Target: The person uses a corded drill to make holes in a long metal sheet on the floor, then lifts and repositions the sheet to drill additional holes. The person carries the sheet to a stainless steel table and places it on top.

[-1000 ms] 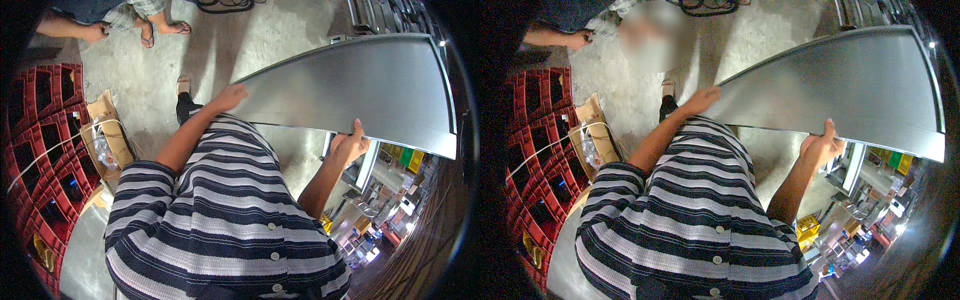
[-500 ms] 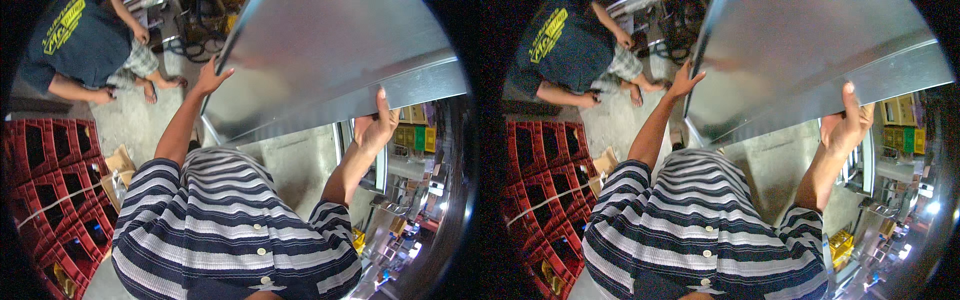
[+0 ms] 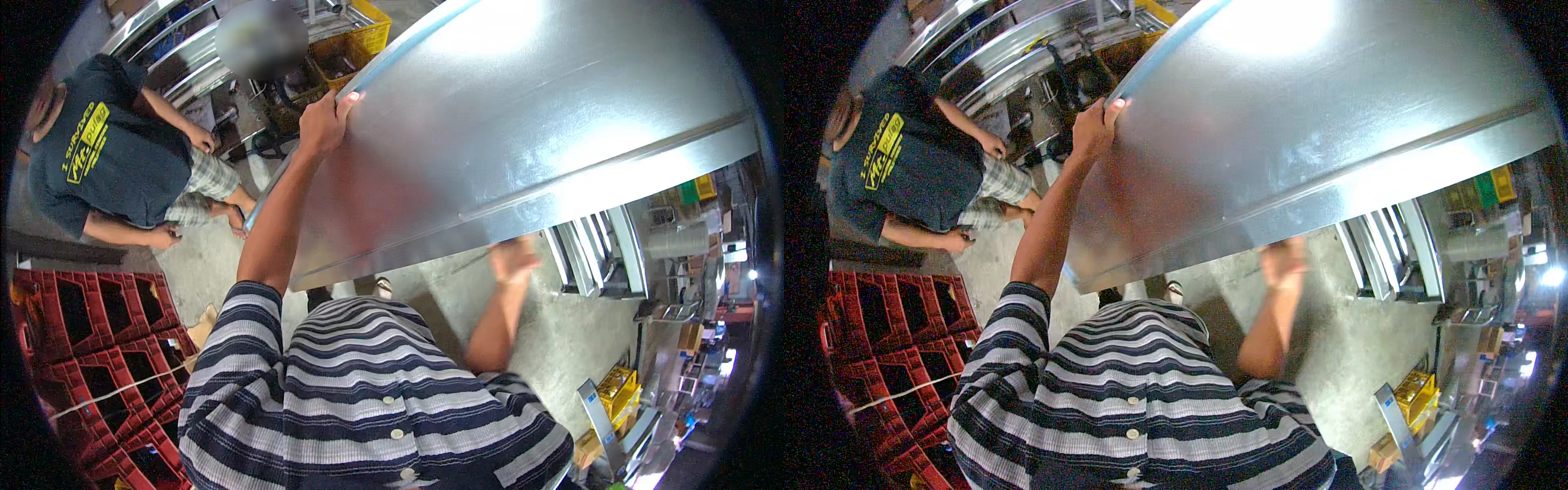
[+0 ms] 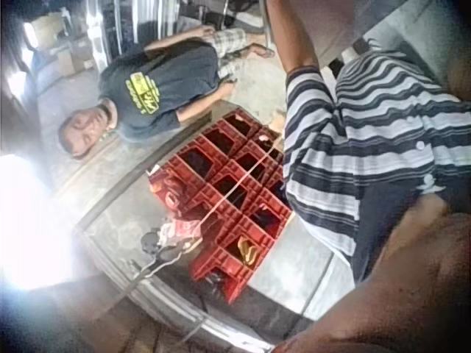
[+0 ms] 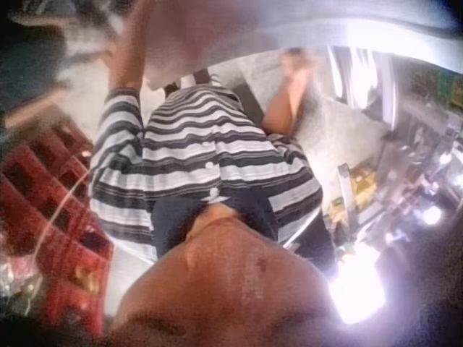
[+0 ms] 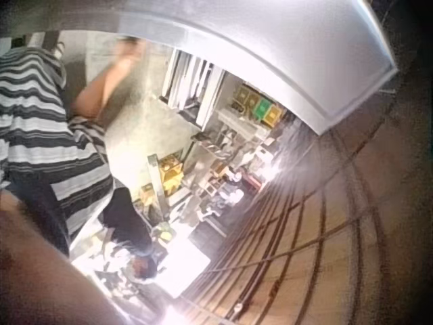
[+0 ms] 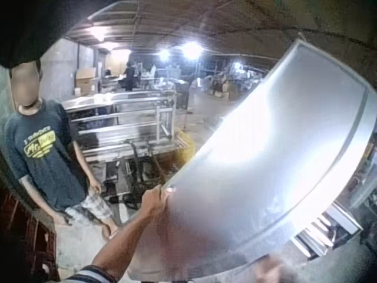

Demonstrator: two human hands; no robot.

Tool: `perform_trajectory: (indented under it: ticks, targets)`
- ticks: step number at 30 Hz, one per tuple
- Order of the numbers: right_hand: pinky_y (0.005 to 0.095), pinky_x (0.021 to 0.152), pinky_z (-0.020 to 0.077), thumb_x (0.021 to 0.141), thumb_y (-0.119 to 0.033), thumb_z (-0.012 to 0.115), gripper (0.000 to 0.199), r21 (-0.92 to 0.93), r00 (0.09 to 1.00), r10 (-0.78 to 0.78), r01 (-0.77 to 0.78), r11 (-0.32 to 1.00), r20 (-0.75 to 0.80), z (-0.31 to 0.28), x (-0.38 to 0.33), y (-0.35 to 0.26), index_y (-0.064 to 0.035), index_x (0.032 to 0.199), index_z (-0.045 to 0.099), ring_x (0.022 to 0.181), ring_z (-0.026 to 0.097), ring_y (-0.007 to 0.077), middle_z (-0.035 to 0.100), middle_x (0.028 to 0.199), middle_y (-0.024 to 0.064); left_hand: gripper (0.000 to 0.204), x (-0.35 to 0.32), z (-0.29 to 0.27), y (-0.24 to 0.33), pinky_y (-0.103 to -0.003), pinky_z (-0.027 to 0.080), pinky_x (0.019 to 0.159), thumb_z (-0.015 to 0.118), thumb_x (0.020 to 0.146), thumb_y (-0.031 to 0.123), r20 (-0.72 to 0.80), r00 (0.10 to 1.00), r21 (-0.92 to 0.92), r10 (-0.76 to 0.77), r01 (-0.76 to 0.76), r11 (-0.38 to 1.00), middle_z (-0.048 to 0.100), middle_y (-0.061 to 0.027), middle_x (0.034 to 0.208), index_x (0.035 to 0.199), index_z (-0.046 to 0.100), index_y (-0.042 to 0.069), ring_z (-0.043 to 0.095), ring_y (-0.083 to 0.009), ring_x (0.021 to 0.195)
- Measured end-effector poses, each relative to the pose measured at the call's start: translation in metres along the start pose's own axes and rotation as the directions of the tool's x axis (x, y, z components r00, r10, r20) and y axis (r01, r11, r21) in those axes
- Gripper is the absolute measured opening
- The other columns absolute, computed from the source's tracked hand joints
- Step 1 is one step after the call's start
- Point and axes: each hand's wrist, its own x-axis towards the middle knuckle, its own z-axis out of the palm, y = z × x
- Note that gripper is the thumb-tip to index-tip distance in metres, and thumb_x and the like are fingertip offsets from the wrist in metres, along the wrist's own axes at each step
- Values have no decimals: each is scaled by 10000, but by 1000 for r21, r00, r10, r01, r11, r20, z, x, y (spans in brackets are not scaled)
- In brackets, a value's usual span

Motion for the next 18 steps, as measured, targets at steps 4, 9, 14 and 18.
perform_trajectory:
  ticks: [4,9,14,18]
  targets:
    - [461,1089,405,875,-388,763,712,169,983,176,-166,971,-43,41,-34,65,-97,1451,464,1298,500,265,542,1388,83,791,-18,-7,28,-548,511,828,412,957,714,151,989,141,-8,-14,990,695,-295,932,1115,648,-25,676,-475,923]
    - [418,1026,448,915,-39,704,496,185,925,261,-215,959,-276,42,-75,48,-99,1373,526,1228,538,223,594,1281,59,776,-53,2,50,-546,523,749,445,918,765,183,983,193,6,-42,980,690,-270,801,916,663,21,685,-468,821]
    - [423,1029,449,897,-31,714,543,218,871,322,-256,942,-371,48,-99,51,-71,1391,495,1203,545,239,587,1258,79,785,-86,-8,47,-530,526,722,478,883,796,209,975,263,-78,21,965,694,-245,790,855,658,32,687,-457,803]
    - [420,1006,464,882,-43,725,556,261,858,389,-312,913,-335,40,-109,69,-55,1387,494,1148,563,238,592,1202,74,723,-109,-22,40,-517,519,675,541,877,761,133,987,310,-93,48,949,685,-225,748,785,634,50,684,-445,767]
